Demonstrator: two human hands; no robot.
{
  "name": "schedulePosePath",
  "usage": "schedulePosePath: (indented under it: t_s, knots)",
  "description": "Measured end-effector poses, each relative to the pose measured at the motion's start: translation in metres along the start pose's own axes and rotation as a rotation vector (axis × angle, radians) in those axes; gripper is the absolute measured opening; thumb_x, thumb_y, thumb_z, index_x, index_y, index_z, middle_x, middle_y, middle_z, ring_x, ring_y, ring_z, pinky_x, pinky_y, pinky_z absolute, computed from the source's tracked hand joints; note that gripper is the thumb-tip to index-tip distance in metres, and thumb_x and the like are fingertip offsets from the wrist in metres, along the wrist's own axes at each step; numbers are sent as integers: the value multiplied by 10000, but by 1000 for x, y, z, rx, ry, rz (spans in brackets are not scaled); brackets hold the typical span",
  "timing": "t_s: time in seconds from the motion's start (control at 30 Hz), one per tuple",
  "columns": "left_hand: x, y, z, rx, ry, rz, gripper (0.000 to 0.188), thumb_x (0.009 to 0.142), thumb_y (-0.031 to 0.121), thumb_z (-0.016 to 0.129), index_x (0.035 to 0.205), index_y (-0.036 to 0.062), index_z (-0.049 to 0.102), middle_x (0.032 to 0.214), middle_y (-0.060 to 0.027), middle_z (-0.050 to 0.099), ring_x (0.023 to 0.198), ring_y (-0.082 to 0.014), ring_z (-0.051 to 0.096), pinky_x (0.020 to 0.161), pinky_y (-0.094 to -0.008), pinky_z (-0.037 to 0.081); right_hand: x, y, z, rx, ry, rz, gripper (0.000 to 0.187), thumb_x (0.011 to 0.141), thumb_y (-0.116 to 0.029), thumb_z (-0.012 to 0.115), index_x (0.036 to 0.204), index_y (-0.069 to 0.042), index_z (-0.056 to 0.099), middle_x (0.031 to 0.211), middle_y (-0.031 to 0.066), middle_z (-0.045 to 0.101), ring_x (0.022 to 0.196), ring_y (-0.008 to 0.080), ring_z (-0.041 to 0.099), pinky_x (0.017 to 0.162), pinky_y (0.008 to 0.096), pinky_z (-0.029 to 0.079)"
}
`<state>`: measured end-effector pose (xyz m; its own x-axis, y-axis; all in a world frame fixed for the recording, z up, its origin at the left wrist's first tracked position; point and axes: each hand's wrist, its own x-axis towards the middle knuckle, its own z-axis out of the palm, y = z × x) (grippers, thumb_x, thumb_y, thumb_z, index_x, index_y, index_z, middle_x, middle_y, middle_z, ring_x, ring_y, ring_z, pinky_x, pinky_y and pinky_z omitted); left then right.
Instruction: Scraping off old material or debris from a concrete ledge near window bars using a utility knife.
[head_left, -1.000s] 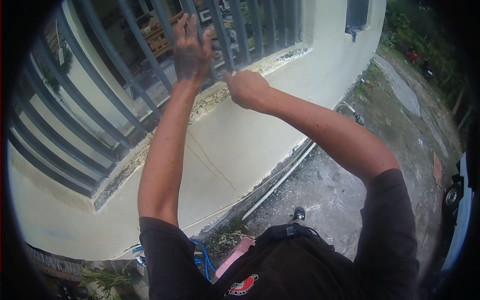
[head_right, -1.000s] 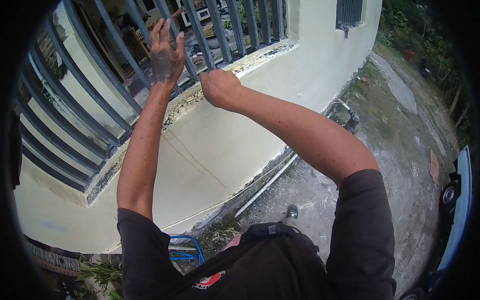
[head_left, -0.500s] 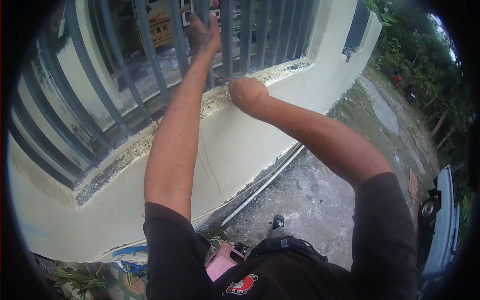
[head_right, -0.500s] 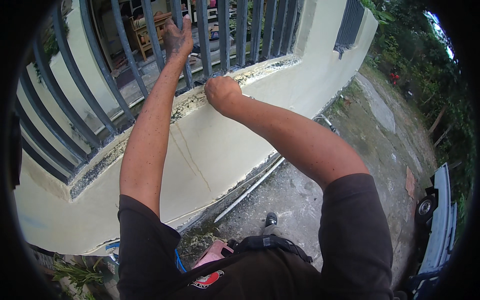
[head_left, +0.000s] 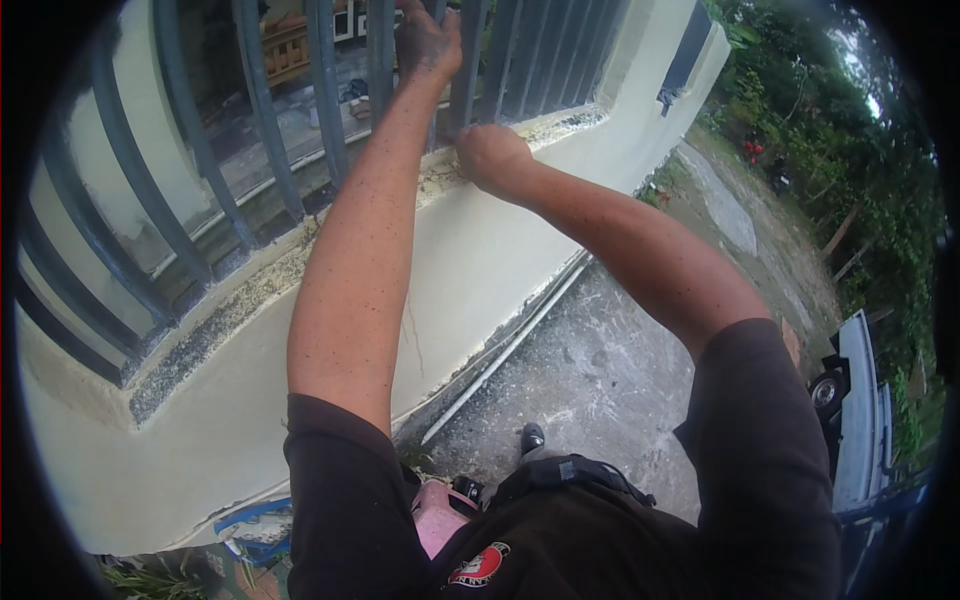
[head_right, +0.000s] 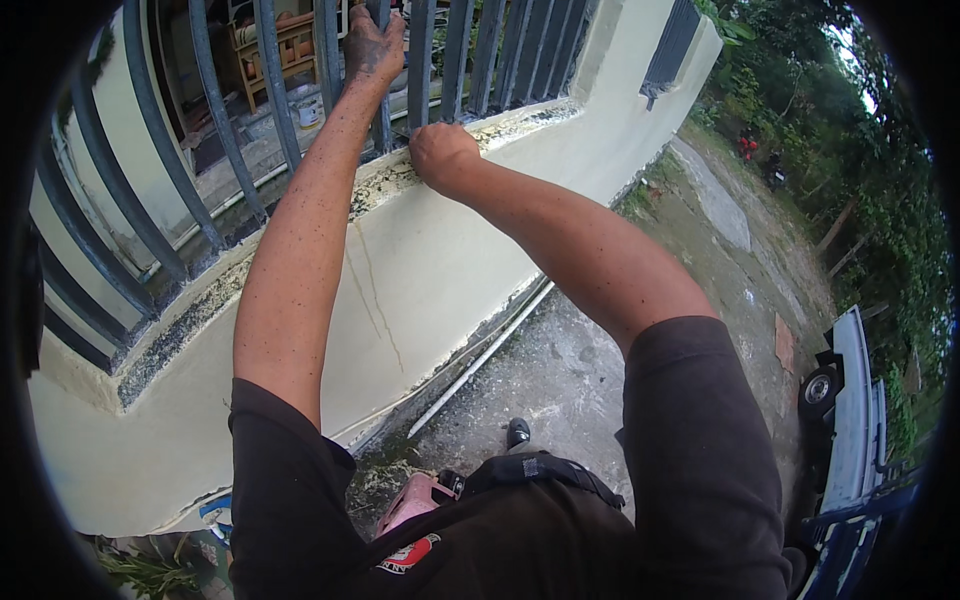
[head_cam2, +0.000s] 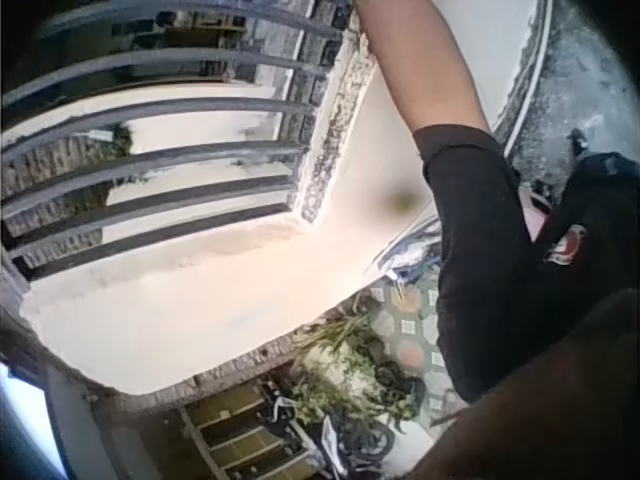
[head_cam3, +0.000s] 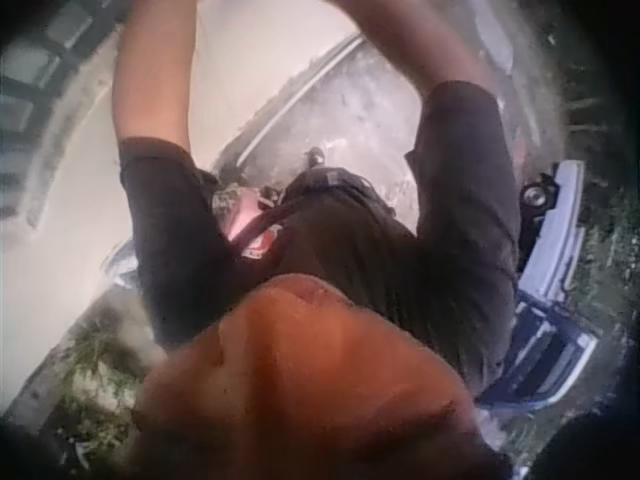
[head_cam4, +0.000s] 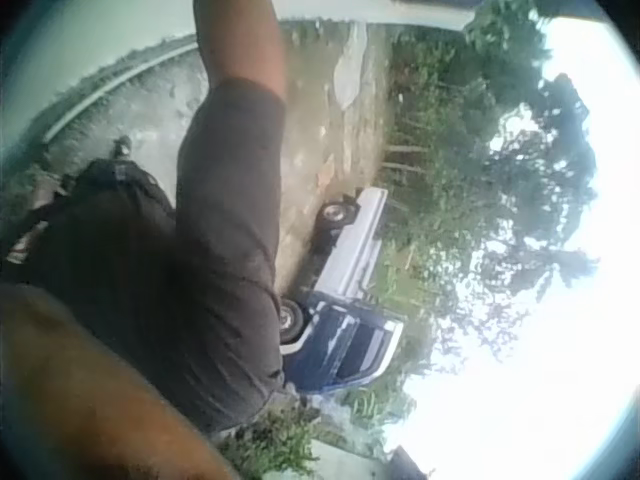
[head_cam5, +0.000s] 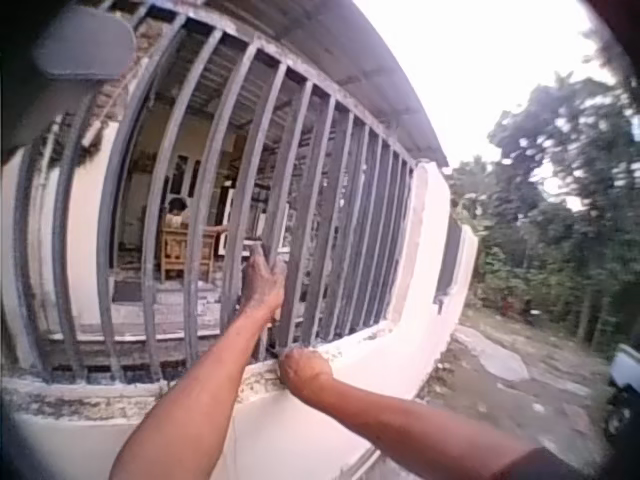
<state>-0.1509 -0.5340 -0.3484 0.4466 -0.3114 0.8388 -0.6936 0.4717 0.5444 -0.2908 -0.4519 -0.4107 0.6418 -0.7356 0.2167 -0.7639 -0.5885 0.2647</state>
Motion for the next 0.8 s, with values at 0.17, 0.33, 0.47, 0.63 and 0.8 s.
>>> schedulePosePath:
  t_s: [0.17,0.33,0.47,0.63,0.8]
  knots:
    - [-12,37,-10,-50,-179,-213,726,927,257,586,1499,-54,267,1370,-340,493,1255,-440,519,1062,-460,421,-25,13,6,-26,11,6,242,942,-126,491,1014,-19,696,974,190,730,930,299,727,783,394,593]
    - [-5,6,-7,-36,-70,-43,735,933,252,575,1513,-44,235,1436,-337,425,1319,-440,457,1104,-443,383,1,8,6,33,22,8,229,913,-106,508,1003,-2,692,994,204,716,938,349,710,794,430,576]
    - [-2,-11,-14,76,-88,91,476,949,337,591,1258,10,435,1058,-282,647,1033,-445,651,868,-539,516,14,15,-1,90,-70,79,304,888,-121,531,1111,-15,708,1098,188,714,1034,340,697,871,416,564]
    - [0,-4,4,-49,-131,-121,757,932,261,578,1519,-50,216,1464,-343,389,1361,-447,409,1144,-427,336,29,23,0,689,-408,227,191,868,-55,442,874,32,613,708,120,592,477,198,521,438,366,447]
    - [-2,-16,-30,60,-177,-68,644,935,307,590,1408,-9,287,1288,-318,498,1224,-439,516,1026,-483,423,6,3,0,1082,-587,241,79,882,-90,505,883,-55,576,681,-5,448,510,73,377,412,251,294]
